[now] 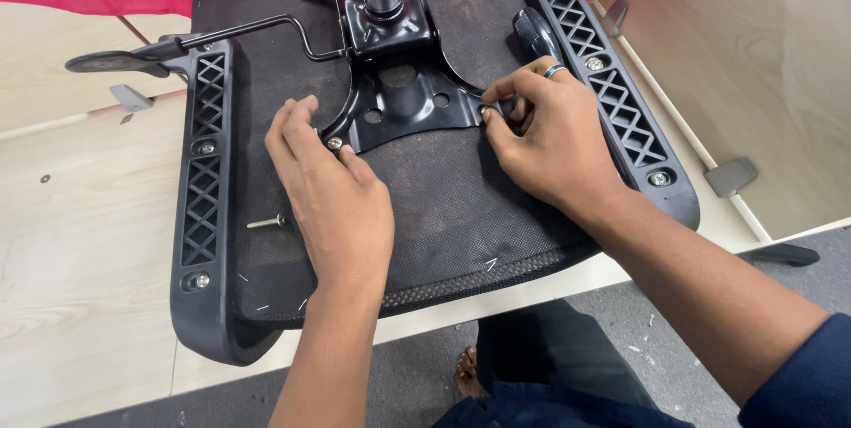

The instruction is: The person attaches a black metal bracket to the underside of an overturned chair seat using screws. They align the bracket, insert screws by hand, and tighten them to secure the bracket to the seat.

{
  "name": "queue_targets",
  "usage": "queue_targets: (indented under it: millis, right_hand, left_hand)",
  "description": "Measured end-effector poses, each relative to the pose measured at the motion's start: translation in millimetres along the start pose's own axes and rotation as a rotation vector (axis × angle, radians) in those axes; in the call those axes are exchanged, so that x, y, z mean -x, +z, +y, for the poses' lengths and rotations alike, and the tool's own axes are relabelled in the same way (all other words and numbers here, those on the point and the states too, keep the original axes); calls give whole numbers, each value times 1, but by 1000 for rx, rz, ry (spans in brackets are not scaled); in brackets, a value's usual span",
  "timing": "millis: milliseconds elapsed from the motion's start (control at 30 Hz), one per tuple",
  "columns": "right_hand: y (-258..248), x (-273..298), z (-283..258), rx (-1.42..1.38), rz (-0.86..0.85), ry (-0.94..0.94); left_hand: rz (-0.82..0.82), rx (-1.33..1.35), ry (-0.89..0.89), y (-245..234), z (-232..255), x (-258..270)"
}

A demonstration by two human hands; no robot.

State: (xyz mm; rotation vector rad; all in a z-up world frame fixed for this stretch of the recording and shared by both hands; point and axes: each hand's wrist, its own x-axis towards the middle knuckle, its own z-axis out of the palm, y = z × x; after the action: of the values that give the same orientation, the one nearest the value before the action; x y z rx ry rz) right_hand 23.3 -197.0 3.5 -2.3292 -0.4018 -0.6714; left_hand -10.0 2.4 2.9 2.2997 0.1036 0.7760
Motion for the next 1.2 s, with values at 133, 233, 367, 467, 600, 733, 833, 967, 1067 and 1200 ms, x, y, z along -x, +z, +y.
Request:
queue_targets:
  millis: [133, 233, 367, 467, 600, 733, 833, 967, 1067, 1200]
  right_hand:
    - [2, 2, 3, -64, 19, -9]
    - [4, -1, 4, -40, 4, 81]
    - [3, 0, 3, 18, 0, 46]
    - [1, 2, 2, -41, 24, -32]
    - [2, 0, 0, -19, 5, 39]
    - [5, -2, 1, 49, 18, 73]
    - [3, 0, 2, -11, 14, 14]
    - [3, 0, 2, -32, 3, 29]
    - [4, -2, 1, -12, 13, 38]
    - [2, -1, 1, -27, 15, 7]
  left_hand:
    - [35, 19, -17, -6, -1, 9]
    - [51, 18, -46, -10, 0, 14]
    - [45, -23, -53, -13, 3, 13]
    - [-1, -113, -98, -15, 4, 9]
    - [-43, -183, -135, -17, 3, 6]
    - [-23, -179, -103, -17, -1, 8]
    - [19, -181, -83, -15, -4, 9]
    - [66, -158, -65, -16, -7, 8]
    - [89, -120, -74, -17, -7, 7]
    - [97, -76, -126, -19, -6, 7]
